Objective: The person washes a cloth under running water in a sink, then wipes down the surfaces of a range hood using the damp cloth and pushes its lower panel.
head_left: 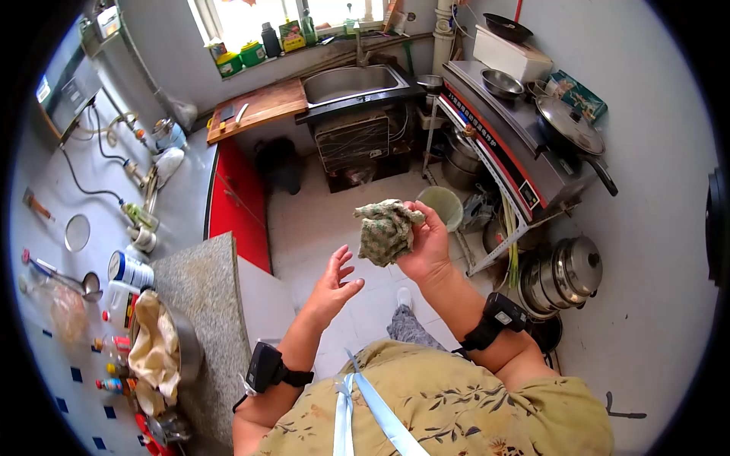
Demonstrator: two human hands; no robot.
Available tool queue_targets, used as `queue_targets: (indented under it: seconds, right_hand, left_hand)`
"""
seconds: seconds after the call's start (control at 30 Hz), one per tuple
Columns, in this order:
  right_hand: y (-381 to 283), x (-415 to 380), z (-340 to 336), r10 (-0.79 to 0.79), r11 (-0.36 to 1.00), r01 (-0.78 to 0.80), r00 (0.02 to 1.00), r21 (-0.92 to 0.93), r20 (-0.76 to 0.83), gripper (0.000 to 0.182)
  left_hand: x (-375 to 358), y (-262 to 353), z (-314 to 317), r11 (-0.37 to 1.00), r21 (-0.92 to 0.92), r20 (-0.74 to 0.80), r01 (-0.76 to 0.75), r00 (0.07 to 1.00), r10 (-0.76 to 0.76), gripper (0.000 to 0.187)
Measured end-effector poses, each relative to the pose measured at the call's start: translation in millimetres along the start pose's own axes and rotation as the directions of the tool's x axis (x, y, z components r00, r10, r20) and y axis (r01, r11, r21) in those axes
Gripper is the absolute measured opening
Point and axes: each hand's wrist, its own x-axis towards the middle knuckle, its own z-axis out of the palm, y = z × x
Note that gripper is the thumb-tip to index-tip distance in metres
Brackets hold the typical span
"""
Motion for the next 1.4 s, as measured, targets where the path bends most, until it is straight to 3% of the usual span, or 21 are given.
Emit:
queue_targets:
  seconds: [0.07, 0.1, 0.13, 0.2, 0.27, 0.3, 0.37, 0.5, 0.7, 0.77, 0.9, 1.03, 1.23, 1.37, 1.4]
  right_hand:
    - [2.1, 9.0, 0.8, 0.000, 0.999, 0.000, 1.000, 0.039, 0.002, 0.016]
    - [-1.1, 39.1, -23.7, 0.038, 0.996, -0.029, 0.993, 0.084, -0.110, 0.016]
    - [-16.7, 81.3, -18.1, 0.020, 0.999, -0.019, 1.000, 0.046, -0.019, 0.016]
    - [-29.7, 116.6, -21.6, 0.031, 0.999, -0.031, 1.000, 0.031, 0.006, 0.016]
    - [-49.7, 158.6, -16.6, 0.051, 0.998, -0.049, 0.998, -0.039, 0.032, 0.017]
    - [-55.2, 172.9, -24.1, 0.060, 0.998, -0.059, 0.998, -0.025, 0.015, 0.017]
    - [-77.7, 218.2, -28.9, 0.022, 0.993, -0.020, 1.000, -0.120, 0.013, 0.018]
    - [-106.6, 284.2, -39.2, 0.019, 0.994, -0.011, 0.997, -0.112, 0.071, 0.017]
    - [-105.9, 374.4, -53.6, -0.016, 0.994, 0.009, 0.998, -0.109, -0.062, 0.006]
    - [-105.7, 403.8, -57.8, -0.046, 0.990, 0.032, 0.994, -0.140, -0.098, 0.002]
    - [-107.8, 476.8, -72.7, -0.174, 0.962, 0.162, 0.984, -0.220, -0.033, 0.016]
    - [-114.9, 546.5, -59.9, -0.276, 0.923, 0.237, 0.957, -0.302, -0.093, 0.022]
    - [-122.7, 621.9, -47.4, -0.313, 0.940, 0.290, 0.943, -0.180, -0.115, 0.019]
    - [-134.6, 656.9, -51.1, -0.319, 0.946, 0.299, 0.923, -0.123, -0.215, 0.016]
    - [-140.9, 667.6, -56.3, -0.311, 0.950, 0.304, 0.935, -0.067, -0.170, 0.016]
  left_hand:
    - [11.3, 10.2, 4.7, 0.984, -0.161, -0.012, -0.073, 0.997, 0.072, 0.071]
    - [43.3, -0.4, 1.1, 0.980, -0.193, -0.012, 0.047, 0.999, -0.050, 0.071]
    - [91.5, 13.2, -9.0, 0.978, -0.200, 0.033, -0.064, 0.997, 0.072, 0.061]
    - [131.2, 15.4, -15.5, 0.967, -0.231, 0.071, -0.105, 0.990, 0.124, 0.052]
    - [176.8, 28.3, -26.1, 0.879, -0.473, 0.091, 0.055, 0.996, -0.014, 0.036]
    - [189.2, 30.4, -29.6, 0.877, -0.475, 0.087, 0.074, 0.996, -0.036, 0.036]
    - [228.1, 50.0, -43.9, 0.823, -0.567, -0.056, -0.041, 0.998, 0.011, 0.031]
    - [286.8, 76.4, -64.2, 0.775, -0.614, -0.160, -0.149, 0.985, 0.063, 0.034]
    - [364.7, 81.1, -115.6, 0.767, -0.616, -0.225, -0.178, 0.973, 0.046, 0.036]
    - [395.6, 83.9, -132.8, 0.680, -0.708, -0.232, -0.191, 0.972, 0.031, 0.034]
    - [465.9, 87.4, -170.7, 0.608, -0.774, -0.157, -0.175, 0.984, 0.084, 0.032]
    - [537.8, 102.8, -216.7, 0.600, -0.785, -0.102, -0.154, 0.987, 0.120, 0.029]
    - [616.2, 130.7, -273.2, 0.598, -0.798, -0.063, -0.075, 0.997, 0.042, 0.031]
    - [662.0, 123.9, -295.1, 0.537, -0.842, -0.112, -0.059, 0.992, -0.066, 0.035]
    - [673.5, 126.1, -300.0, 0.526, -0.849, -0.109, -0.059, 0.992, -0.065, 0.034]
